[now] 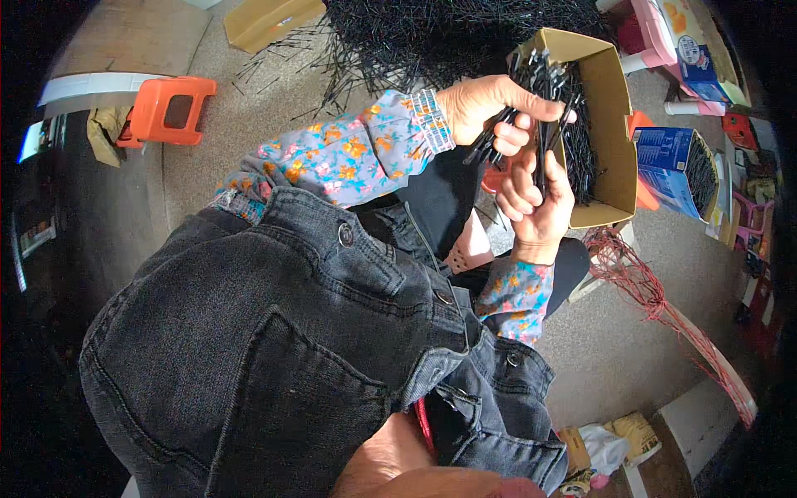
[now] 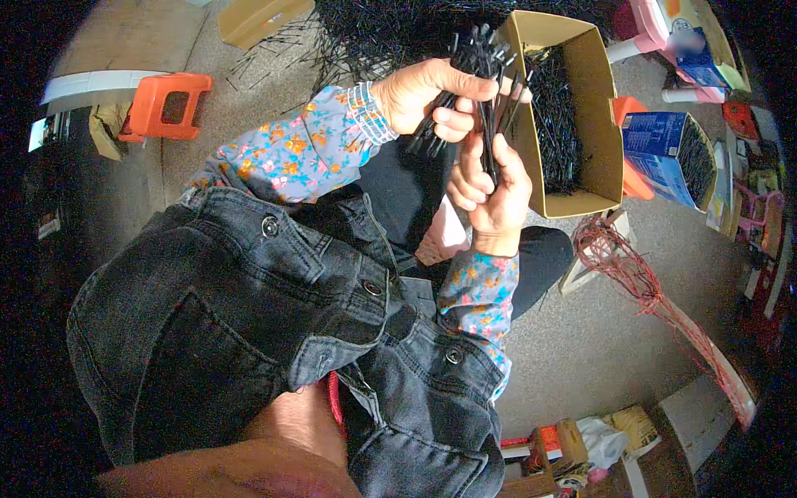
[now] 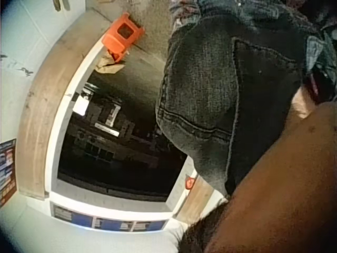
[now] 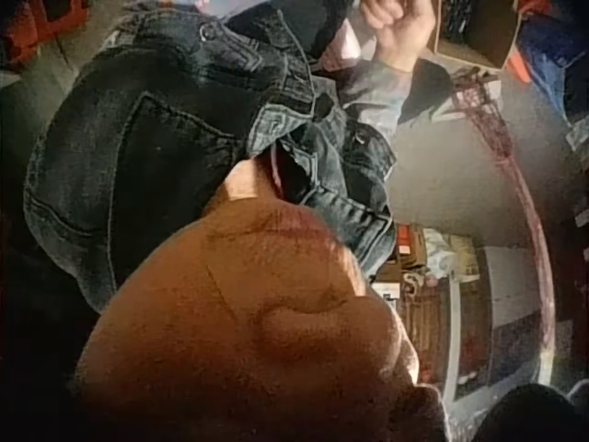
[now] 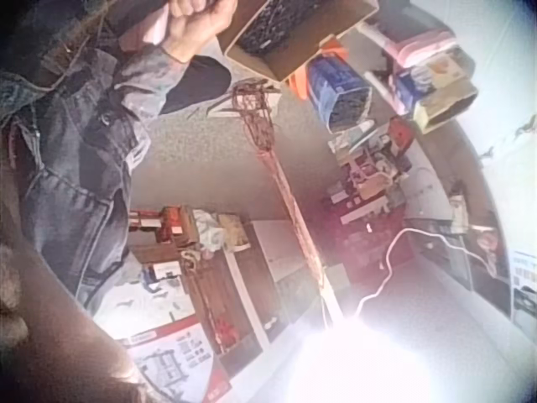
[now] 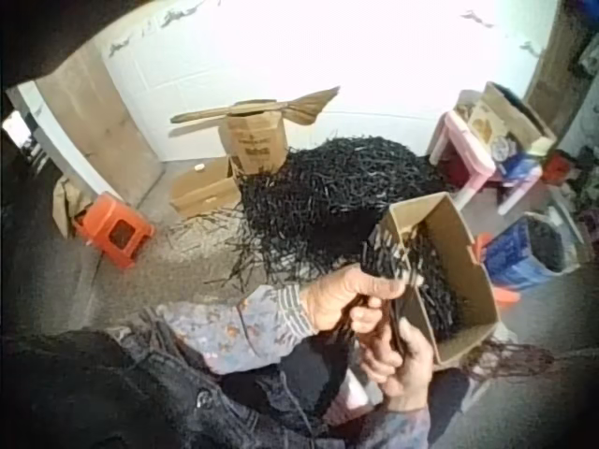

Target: Sorting small black industrial components from a cardboard box into bundles and containers.

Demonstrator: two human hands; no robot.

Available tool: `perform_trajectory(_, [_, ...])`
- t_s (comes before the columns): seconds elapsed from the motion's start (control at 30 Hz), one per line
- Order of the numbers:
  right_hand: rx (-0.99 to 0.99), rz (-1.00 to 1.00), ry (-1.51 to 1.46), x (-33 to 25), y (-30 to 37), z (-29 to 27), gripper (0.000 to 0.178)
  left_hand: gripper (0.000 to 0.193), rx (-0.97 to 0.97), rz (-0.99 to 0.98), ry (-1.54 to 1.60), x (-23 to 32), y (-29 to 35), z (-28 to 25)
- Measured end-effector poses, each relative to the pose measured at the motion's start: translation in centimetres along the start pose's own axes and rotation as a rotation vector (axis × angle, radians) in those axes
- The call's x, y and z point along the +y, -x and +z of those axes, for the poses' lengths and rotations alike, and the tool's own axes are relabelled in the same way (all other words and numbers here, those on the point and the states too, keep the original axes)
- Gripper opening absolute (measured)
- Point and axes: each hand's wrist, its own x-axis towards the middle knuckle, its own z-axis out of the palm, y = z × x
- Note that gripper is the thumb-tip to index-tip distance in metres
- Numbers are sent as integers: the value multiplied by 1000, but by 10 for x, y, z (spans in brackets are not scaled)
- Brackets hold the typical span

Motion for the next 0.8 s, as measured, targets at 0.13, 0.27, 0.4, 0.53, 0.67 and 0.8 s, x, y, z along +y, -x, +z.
perform_trajectory(0.13, [-65,89,-20,-1,3,1,36,28,-83,-63,-14,1,1,1])
perform_trajectory(0.27, [113,27,230,1,7,6,36,28,170,116,-165,-1,0,3])
perform_trajectory(0.4, [180,28,457,-4,8,5,26,26,294,232,-211,0,-2,-2])
perform_trajectory(0.53, [178,35,446,-11,15,-3,23,21,326,303,-99,5,-5,-7])
perform_trajectory(0.67, [278,-62,551,-7,16,-1,25,22,338,349,-68,5,-6,-12])
perform_trajectory(0.8, [165,-119,498,-23,27,-12,25,24,318,384,-4,7,-5,-15])
